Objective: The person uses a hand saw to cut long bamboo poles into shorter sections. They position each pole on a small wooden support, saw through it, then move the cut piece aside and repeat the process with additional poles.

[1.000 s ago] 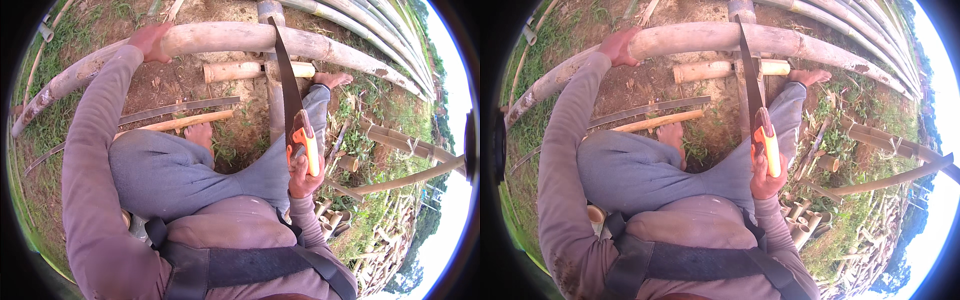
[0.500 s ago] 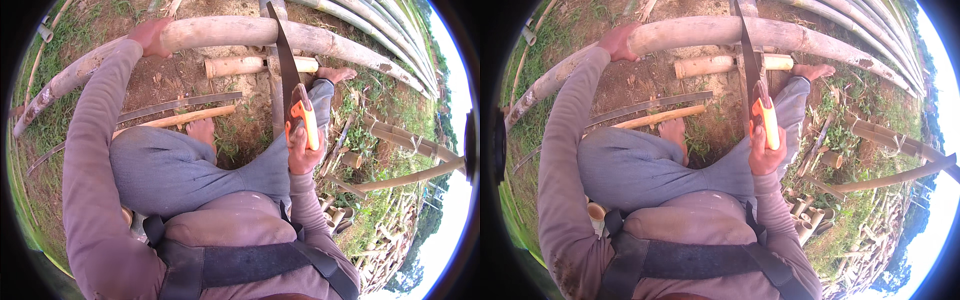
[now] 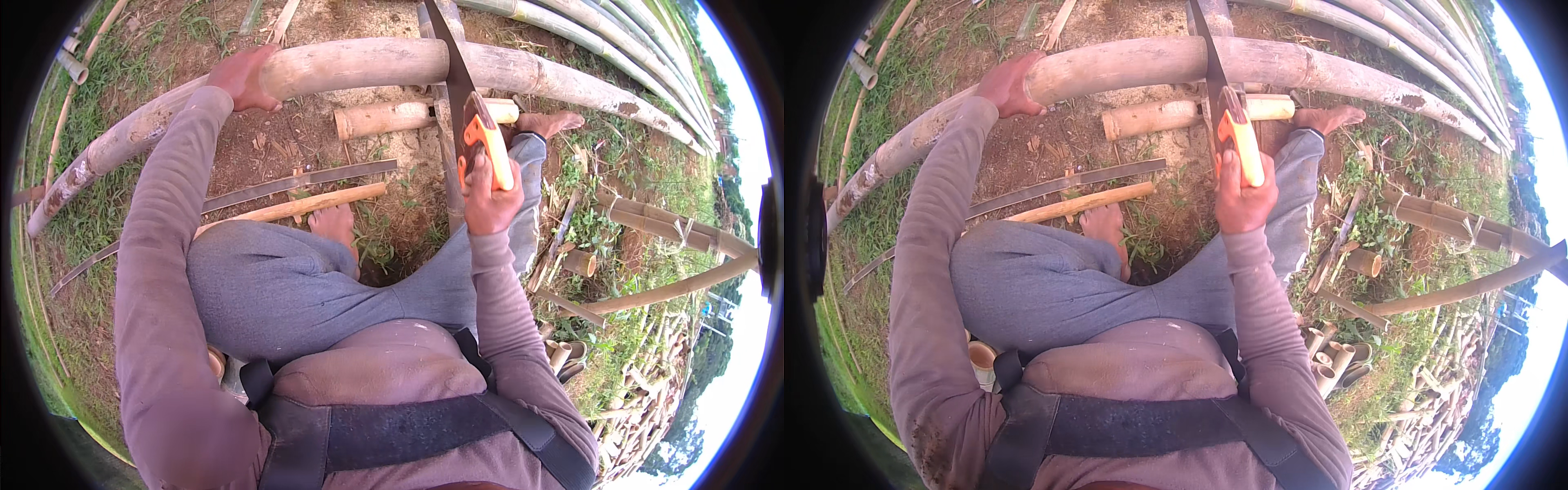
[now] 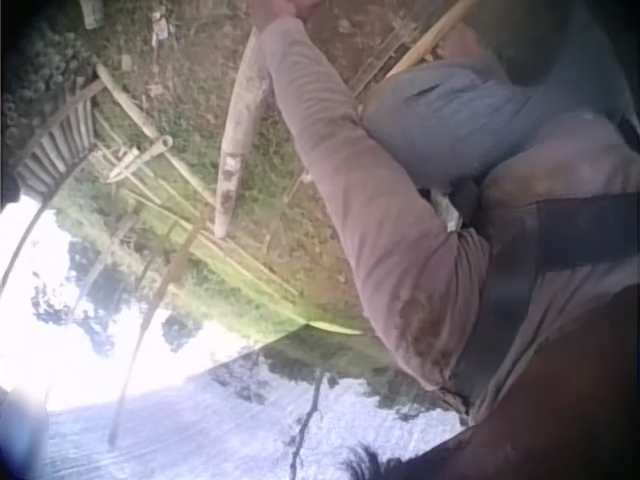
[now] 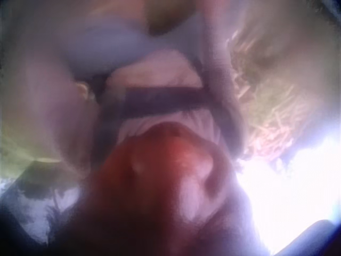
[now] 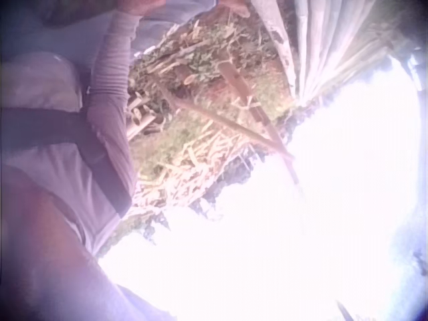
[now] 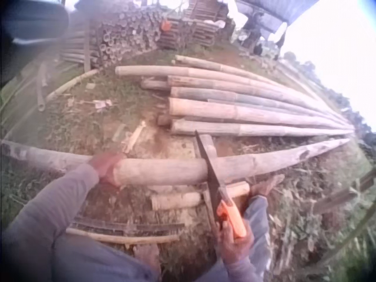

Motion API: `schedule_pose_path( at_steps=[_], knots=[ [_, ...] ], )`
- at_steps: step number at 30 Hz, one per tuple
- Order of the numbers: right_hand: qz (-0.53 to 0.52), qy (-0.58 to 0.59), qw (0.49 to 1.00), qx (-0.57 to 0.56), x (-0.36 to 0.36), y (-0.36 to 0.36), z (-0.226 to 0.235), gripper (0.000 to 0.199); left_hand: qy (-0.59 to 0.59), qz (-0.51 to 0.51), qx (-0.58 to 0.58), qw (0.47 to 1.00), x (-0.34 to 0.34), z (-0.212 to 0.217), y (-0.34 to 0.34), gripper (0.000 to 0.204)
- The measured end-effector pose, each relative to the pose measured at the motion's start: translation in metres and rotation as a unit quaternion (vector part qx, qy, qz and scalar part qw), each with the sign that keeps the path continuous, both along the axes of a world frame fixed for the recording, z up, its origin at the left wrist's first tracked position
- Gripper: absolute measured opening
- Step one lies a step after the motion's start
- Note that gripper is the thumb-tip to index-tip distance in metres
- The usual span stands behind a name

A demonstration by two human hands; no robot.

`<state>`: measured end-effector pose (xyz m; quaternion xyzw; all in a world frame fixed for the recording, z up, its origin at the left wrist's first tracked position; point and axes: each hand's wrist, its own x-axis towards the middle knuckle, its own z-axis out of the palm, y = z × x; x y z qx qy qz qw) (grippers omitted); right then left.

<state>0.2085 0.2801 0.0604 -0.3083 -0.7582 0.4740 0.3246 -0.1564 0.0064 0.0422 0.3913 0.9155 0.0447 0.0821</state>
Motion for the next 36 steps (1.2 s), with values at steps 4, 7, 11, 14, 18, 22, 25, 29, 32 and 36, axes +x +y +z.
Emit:
schedule_pose_path(
  at_steps=[4,7,11,14,18,22,25,29,32,36],
  knots=[
    [0.031,0.034,0.997,-0.054,0.12,-0.042,0.013,0.022,0.003,-0.014,0.029,0.999,0.0,-0.025,-0.017,0.112],
    [0.021,0.048,0.998,0.029,0.115,-0.028,-0.02,0.02,-0.006,-0.01,0.027,1.0,0.001,-0.021,-0.009,0.111],
    [0.013,0.061,0.997,-0.035,-0.057,0.019,-0.009,0.021,-0.015,0.0,0.007,1.0,0.009,-0.007,0.01,0.113],
    [0.026,0.062,0.998,0.015,-0.086,0.026,0.001,0.019,-0.034,0.021,-0.008,0.999,0.006,0.005,0.0,0.118],
    [0.022,0.025,0.996,-0.078,0.028,-0.018,0.014,0.023,-0.04,0.014,-0.01,0.999,-0.002,0.004,-0.003,0.117],
    [0.04,0.021,0.999,-0.019,0.122,-0.037,0.012,0.022,-0.01,0.001,0.021,1.0,0.006,-0.016,-0.013,0.111],
    [0.04,0.04,0.998,-0.008,0.068,-0.009,-0.011,0.019,-0.017,-0.006,0.028,0.999,0.006,-0.014,-0.006,0.112],
    [0.032,0.026,0.999,-0.022,-0.081,0.031,0.017,0.021,-0.026,0.003,-0.01,1.0,0.013,0.0,0.009,0.116],
    [0.031,0.012,0.999,0.017,-0.059,0.029,0.013,0.02,-0.018,0.006,0.0,1.0,0.012,-0.007,0.002,0.115],
    [0.034,0.015,0.994,-0.106,0.087,-0.031,0.034,0.017,-0.018,0.01,0.022,1.0,0.001,-0.021,-0.016,0.112]
  ],
)
